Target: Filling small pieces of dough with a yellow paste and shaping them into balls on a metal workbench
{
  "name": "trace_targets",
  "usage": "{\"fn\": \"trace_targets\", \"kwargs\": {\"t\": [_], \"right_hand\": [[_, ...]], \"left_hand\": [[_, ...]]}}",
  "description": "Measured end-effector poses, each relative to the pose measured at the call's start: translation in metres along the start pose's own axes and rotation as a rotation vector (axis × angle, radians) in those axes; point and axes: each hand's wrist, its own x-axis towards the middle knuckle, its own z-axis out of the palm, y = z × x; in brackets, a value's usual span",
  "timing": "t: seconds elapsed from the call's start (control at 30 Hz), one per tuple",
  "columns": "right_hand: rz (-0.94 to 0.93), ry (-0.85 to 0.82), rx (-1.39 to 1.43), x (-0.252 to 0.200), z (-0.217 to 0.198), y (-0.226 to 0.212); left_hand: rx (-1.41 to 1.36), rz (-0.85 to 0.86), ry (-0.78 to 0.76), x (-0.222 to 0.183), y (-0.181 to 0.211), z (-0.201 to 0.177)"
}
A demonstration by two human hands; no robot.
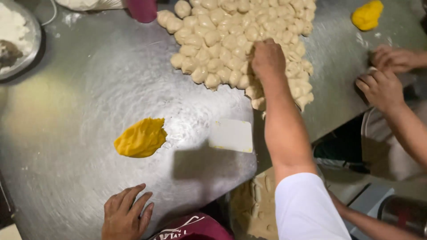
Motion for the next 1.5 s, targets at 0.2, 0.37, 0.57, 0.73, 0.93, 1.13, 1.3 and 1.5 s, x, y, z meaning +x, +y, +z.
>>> {"fn": "trace_targets", "kwargs": {"t": [0.2,0.37,0.57,0.73,0.93,1.13,1.3,1.5], "right_hand": [[0.286,-0.151,0.405,-0.077,-0.138,-0.059],[-0.212,-0.028,0.717,-0.242,-0.115,-0.145],[-0.333,-0.037,0.629,-0.304,-0.036,-0.212],[-0.607,0.423,0.646,-0.3,0.022,-0.264],[0.274,-0.112,1.598,-0.258,0.057,-0.22],[-0.489,0.077,0.796,-0.218,0.057,-0.227],[-0.537,0.199,0.639,-0.206,0.083,-0.223],[-0.005,-0.14,1.164,-0.219,0.039,-0.191]], "left_hand": [[-0.088,0.02,-0.016,0.011,-0.004,-0.006],[-0.184,0.022,0.035,-0.002,-0.01,-0.003],[-0.563,-0.008,0.116,-0.017,-0.025,-0.013],[-0.486,-0.056,-0.123,-0.001,-0.009,-0.009],[-0.197,-0.061,-0.485,0.059,0.056,0.037],[-0.93,-0.528,-0.41,0.031,0.03,0.056],[-1.774,-1.541,-0.235,0.039,0.01,-0.022],[-1.724,-1.4,-0.19,0.039,-0.016,-0.001]]}}
